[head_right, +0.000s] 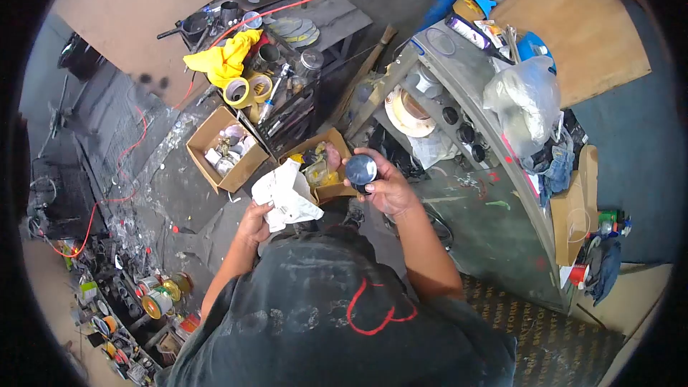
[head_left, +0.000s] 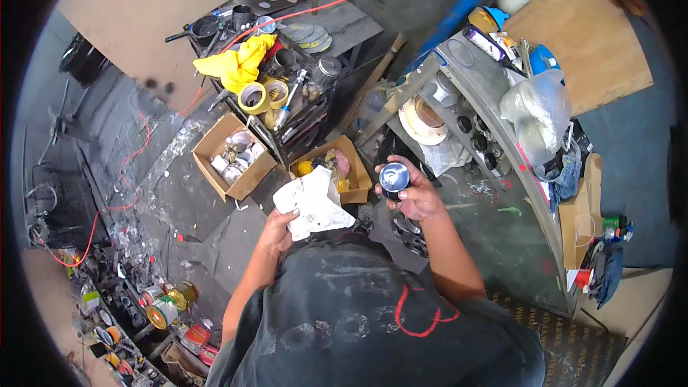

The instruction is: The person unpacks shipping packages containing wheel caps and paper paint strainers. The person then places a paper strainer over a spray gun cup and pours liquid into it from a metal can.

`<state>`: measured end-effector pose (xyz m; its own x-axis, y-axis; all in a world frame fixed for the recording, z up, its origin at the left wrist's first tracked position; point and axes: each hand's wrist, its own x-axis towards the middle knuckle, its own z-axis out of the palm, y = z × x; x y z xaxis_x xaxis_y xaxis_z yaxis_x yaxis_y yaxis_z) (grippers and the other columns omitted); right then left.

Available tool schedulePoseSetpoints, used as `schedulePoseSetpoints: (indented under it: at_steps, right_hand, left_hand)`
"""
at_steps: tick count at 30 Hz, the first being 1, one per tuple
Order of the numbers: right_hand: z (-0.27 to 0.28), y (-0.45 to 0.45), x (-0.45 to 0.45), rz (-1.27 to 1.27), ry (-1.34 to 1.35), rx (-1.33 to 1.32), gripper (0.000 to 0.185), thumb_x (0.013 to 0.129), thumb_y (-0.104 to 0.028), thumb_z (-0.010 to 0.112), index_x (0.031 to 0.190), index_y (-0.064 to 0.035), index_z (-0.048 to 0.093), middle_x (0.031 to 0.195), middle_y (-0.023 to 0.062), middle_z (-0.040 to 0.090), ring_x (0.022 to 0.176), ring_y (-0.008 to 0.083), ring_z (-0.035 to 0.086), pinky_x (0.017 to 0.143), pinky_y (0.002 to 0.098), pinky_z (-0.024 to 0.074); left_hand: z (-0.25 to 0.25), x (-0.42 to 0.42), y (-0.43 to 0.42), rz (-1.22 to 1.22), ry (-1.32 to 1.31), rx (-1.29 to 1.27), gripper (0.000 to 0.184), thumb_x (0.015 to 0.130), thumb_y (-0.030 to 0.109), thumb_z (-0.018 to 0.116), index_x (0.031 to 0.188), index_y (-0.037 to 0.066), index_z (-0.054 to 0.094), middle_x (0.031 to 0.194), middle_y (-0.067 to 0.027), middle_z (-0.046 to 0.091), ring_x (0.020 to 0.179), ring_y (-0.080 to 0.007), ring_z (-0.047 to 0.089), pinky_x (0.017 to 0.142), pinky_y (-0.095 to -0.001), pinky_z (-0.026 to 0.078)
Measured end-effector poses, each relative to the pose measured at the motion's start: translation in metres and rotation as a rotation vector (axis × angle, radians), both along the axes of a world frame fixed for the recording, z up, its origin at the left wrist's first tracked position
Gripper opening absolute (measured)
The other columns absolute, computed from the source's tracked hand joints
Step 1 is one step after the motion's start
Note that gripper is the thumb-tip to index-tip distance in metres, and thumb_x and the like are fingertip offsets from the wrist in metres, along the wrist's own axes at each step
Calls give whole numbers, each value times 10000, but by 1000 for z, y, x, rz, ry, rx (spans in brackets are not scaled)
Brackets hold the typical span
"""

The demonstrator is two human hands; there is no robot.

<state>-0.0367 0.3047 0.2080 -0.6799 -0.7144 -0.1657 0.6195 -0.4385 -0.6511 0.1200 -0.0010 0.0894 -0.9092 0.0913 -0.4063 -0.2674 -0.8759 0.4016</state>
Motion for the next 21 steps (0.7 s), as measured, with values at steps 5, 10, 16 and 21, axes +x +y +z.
schedulePoseSetpoints:
  at_steps: [5,10,16,21]
  right_hand:
    - [-1,1,0,2,-11,14,778,764,22,711,1478,-126,440,1413,153,548,1107,331,655,668,327,578]
    - [-1,2,-2,-1,-50,17,780,764,35,709,1476,-142,444,1417,150,543,1125,327,644,680,333,576]
    - [-3,5,-6,-8,-30,34,790,762,69,694,1477,-150,438,1410,150,544,1130,330,641,685,334,581]
    - [-6,6,-9,-19,-12,78,797,750,74,712,1471,-132,439,1381,162,554,1116,326,653,678,321,596]
  left_hand:
    - [6,-7,3,-9,5,-26,600,848,33,708,1411,-7,505,1335,-162,646,1195,-331,657,1047,-508,524]
    - [3,-11,4,-11,14,8,589,851,23,703,1406,-9,509,1323,-166,652,1188,-336,661,1048,-508,523]
    - [5,-17,2,-35,6,8,577,848,18,710,1393,-6,523,1307,-166,660,1181,-336,664,1045,-505,527]
    - [8,-25,3,-36,12,11,577,844,24,722,1388,0,532,1307,-159,662,1178,-332,666,1040,-501,530]
